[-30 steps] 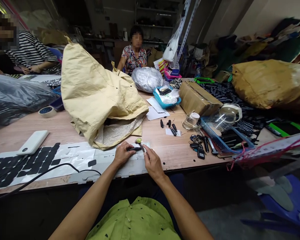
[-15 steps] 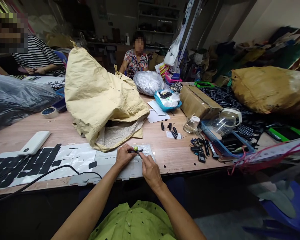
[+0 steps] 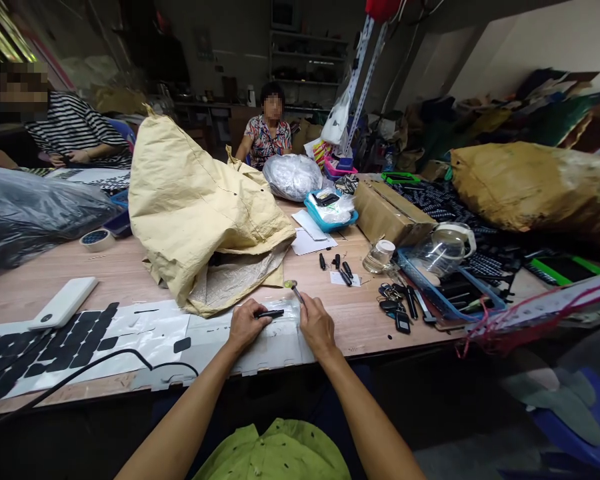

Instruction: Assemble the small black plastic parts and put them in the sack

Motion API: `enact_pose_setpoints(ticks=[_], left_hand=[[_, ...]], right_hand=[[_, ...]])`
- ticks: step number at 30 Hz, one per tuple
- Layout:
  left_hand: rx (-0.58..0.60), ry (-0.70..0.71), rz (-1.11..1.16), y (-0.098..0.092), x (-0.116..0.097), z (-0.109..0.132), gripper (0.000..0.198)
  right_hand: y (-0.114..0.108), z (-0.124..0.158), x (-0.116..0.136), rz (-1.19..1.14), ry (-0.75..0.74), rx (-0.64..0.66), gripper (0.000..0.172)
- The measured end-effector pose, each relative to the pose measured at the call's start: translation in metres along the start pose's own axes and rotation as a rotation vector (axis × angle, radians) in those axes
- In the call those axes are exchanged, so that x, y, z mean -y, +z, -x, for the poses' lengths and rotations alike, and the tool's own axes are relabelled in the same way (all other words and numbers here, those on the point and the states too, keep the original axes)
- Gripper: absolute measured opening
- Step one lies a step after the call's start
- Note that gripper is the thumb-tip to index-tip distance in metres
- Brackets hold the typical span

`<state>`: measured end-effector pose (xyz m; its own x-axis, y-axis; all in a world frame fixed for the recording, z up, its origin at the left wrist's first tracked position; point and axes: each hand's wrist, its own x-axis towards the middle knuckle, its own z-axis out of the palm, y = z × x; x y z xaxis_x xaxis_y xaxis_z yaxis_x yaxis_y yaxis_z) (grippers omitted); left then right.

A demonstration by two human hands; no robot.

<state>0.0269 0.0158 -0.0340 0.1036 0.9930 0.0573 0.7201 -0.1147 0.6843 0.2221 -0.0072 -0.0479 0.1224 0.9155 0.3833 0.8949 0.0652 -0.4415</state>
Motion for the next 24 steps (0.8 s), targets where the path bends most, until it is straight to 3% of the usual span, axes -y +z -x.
enact_pose_setpoints(ticks=[6,13,17,20,24], left_hand=[[0.014,0.039,0.001,0.003,0.006,0.001,0.007],[0.033,0.05,0.044,-0.001,0.013,0.001,0.02],[0.055,0.049,0.09,-0.011,0.005,0.008,0.022],[0.176,0.091,0.244,-0.014,-0.007,0.035,0.025],[0.543,0.255,0.413,0.0,-0.017,0.095,0.031]], right_hand=[[0.01,-0.042,-0.021,0.315,0.013,0.05,0.034],[0.025,-0.04,-0.015,0.433,0.016,-0.032,0.027],[0.026,-0.041,-0.01,0.441,0.033,-0.029,0.023],[0.025,-0.042,-0.008,0.447,0.043,-0.019,0.021],[0.02,-0.041,-0.004,0.445,0.051,0.01,0.023]])
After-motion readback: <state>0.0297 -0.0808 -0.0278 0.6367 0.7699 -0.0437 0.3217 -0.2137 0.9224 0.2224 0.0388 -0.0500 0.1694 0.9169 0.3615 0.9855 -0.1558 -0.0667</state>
